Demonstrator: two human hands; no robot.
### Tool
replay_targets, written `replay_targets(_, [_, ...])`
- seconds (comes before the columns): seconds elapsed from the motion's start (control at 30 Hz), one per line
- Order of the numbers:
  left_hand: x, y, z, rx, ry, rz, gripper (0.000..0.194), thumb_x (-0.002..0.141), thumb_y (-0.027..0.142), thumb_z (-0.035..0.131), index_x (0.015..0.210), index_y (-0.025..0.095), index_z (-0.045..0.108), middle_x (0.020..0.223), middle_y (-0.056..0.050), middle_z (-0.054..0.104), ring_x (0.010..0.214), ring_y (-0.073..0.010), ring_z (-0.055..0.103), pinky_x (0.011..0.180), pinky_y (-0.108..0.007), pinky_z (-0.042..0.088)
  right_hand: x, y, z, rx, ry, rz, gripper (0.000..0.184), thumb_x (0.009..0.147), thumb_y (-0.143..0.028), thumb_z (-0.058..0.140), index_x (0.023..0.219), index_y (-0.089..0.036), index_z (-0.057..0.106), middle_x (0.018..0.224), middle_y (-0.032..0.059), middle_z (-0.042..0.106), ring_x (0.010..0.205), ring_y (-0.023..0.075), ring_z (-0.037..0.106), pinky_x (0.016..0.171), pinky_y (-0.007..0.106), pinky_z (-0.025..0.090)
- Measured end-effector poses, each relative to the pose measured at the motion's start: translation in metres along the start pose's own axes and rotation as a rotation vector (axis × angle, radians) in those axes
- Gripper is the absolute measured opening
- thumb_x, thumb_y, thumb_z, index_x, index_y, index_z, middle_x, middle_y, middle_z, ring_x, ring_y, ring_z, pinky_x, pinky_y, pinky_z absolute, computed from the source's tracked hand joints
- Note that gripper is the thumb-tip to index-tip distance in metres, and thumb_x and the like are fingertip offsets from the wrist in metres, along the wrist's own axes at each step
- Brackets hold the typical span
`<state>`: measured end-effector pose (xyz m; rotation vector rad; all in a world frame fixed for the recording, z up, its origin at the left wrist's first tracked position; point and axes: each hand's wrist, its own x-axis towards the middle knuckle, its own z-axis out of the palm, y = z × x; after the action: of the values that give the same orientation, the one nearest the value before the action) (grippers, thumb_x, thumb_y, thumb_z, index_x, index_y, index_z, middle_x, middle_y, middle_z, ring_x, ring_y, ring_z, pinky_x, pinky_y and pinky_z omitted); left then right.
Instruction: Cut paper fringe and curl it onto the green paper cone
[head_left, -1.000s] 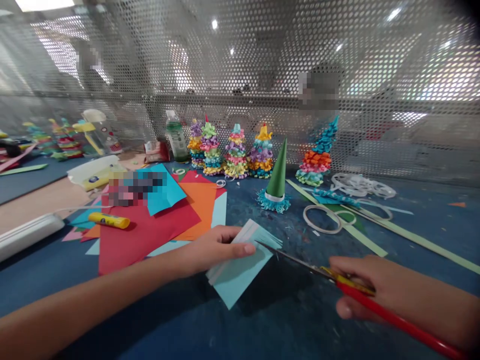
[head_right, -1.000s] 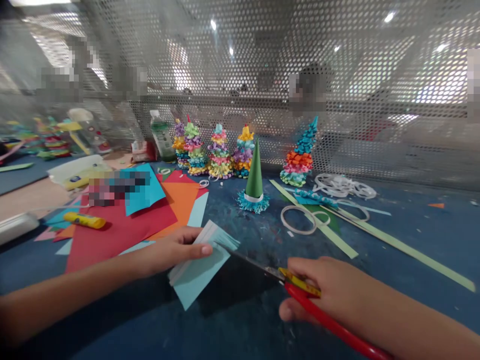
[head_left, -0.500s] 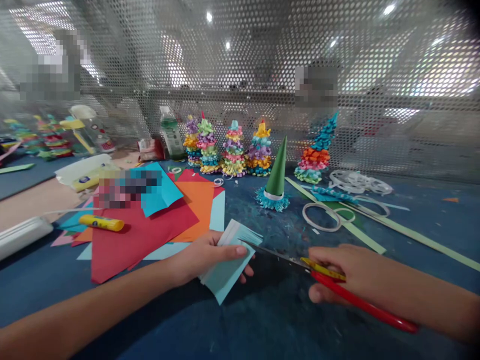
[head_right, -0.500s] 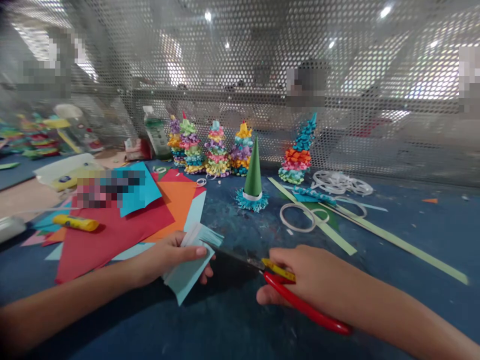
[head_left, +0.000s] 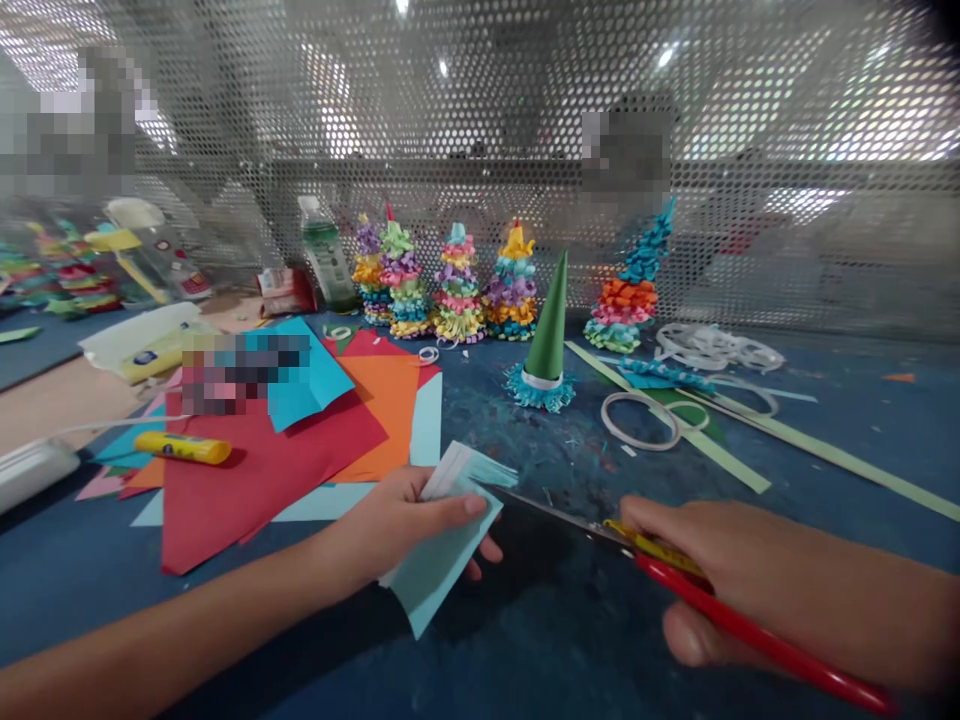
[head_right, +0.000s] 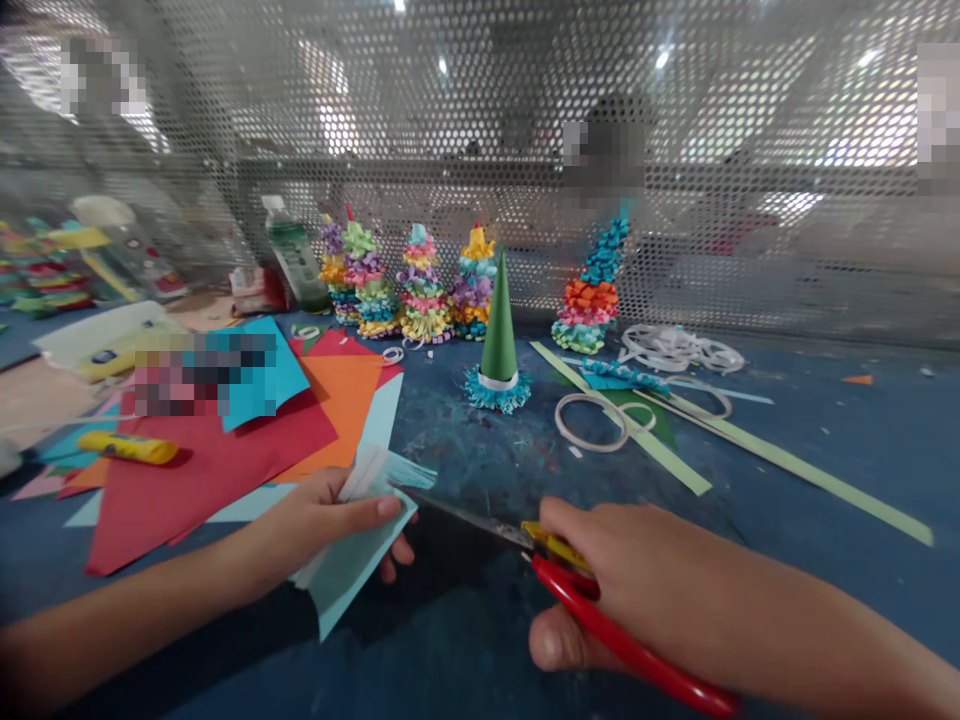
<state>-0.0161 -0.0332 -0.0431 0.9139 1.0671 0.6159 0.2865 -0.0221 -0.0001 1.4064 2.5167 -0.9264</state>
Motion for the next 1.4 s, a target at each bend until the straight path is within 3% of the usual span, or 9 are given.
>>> replay_targets(0.1, [0.0, 0.001, 0.0, 0.003, 0.122, 0.047, 0.051, 0.067, 0.057, 0.087, 0.088, 0.015, 0.068, 0.08, -0.006, 0.081, 0.064, -0.0172, 0.073, 0.057, -0.025, 0.056, -0.003, 0.002, 0.0, 0.007, -0.134, 0.052, 0.038, 0.081, -0.059, 0.069, 0.099, -0.025, 0.061, 0.083, 0.004, 0.071, 0.069, 0.0243, 0.064, 0.059, 0.03, 0.04])
replay_targets(0.23, [-0.002, 0.003, 0.003, -0.046, 0.217, 0.111, 0.05, 0.066, 0.057, 0.088, 0.089, 0.015, 0.071, 0.081, -0.006, 0.082, 0.068, -0.0185, 0.075, 0.061, -0.025, 0.058, 0.0, 0.002, 0.007, 0.068, -0.148, 0.108, 0.043, 0.083, -0.063, 0.065, 0.105, -0.027, 0.059, 0.09, 0.0044, 0.072, 0.075, 0.0259, 0.066, 0.062, 0.031, 0.04])
replay_targets(0.33, [-0.005, 0.004, 0.006, -0.087, 0.233, 0.107, 0.049, 0.065, 0.055, 0.089, 0.088, 0.016, 0.072, 0.08, -0.006, 0.082, 0.069, -0.0187, 0.075, 0.061, -0.025, 0.059, 0.004, -0.003, 0.013, 0.08, -0.159, 0.158, 0.041, 0.081, -0.062, 0.066, 0.1, -0.027, 0.059, 0.083, 0.0024, 0.07, 0.07, 0.0242, 0.064, 0.059, 0.029, 0.036])
replay_targets(0.63, [-0.014, 0.003, 0.009, -0.099, 0.185, 0.095, 0.043, 0.068, 0.052, 0.09, 0.088, 0.017, 0.075, 0.081, -0.006, 0.083, 0.069, -0.0186, 0.076, 0.062, -0.024, 0.06, 0.011, -0.016, 0.012, 0.201, -0.161, 0.186, 0.049, 0.074, -0.073, 0.066, 0.089, -0.027, 0.06, 0.075, -0.0002, 0.066, 0.066, 0.0206, 0.058, 0.058, 0.028, 0.036])
replay_targets(0.8, [-0.016, 0.003, 0.01, -0.103, 0.157, 0.101, 0.04, 0.071, 0.051, 0.088, 0.09, 0.018, 0.077, 0.083, -0.005, 0.083, 0.071, -0.0187, 0.077, 0.063, -0.024, 0.06, 0.013, -0.025, 0.011, 0.18, -0.148, 0.253, 0.041, 0.069, -0.061, 0.077, 0.086, -0.028, 0.061, 0.074, -0.0017, 0.069, 0.066, 0.022, 0.061, 0.059, 0.029, 0.035])
replay_targets(1.1, [-0.019, 0.001, 0.012, -0.053, 0.11, 0.108, 0.04, 0.072, 0.052, 0.087, 0.091, 0.018, 0.077, 0.087, -0.007, 0.083, 0.073, -0.0201, 0.076, 0.066, -0.025, 0.06, 0.012, -0.029, 0.015, 0.071, -0.083, 0.239, 0.03, 0.071, -0.051, 0.079, 0.079, -0.028, 0.062, 0.069, -0.0002, 0.072, 0.062, 0.0248, 0.065, 0.055, 0.029, 0.036])
replay_targets(1.23, [-0.022, -0.001, 0.012, -0.053, 0.087, 0.102, 0.046, 0.071, 0.057, 0.086, 0.092, 0.017, 0.076, 0.089, -0.01, 0.083, 0.074, -0.0213, 0.077, 0.067, -0.027, 0.06, 0.014, -0.032, 0.017, 0.02, -0.072, 0.228, 0.017, 0.076, -0.038, 0.073, 0.087, -0.028, 0.065, 0.078, 0.003, 0.08, 0.073, 0.0316, 0.073, 0.064, 0.033, 0.042])
replay_targets(1.4, [-0.021, 0.001, 0.01, -0.072, 0.06, 0.074, 0.049, 0.071, 0.056, 0.086, 0.099, 0.017, 0.076, 0.091, -0.01, 0.083, 0.074, -0.0199, 0.077, 0.068, -0.025, 0.059, 0.015, -0.036, 0.015, 0.034, -0.121, 0.232, 0.016, 0.08, -0.04, 0.07, 0.083, -0.028, 0.059, 0.086, 0.0025, 0.083, 0.078, 0.0324, 0.075, 0.069, 0.036, 0.045])
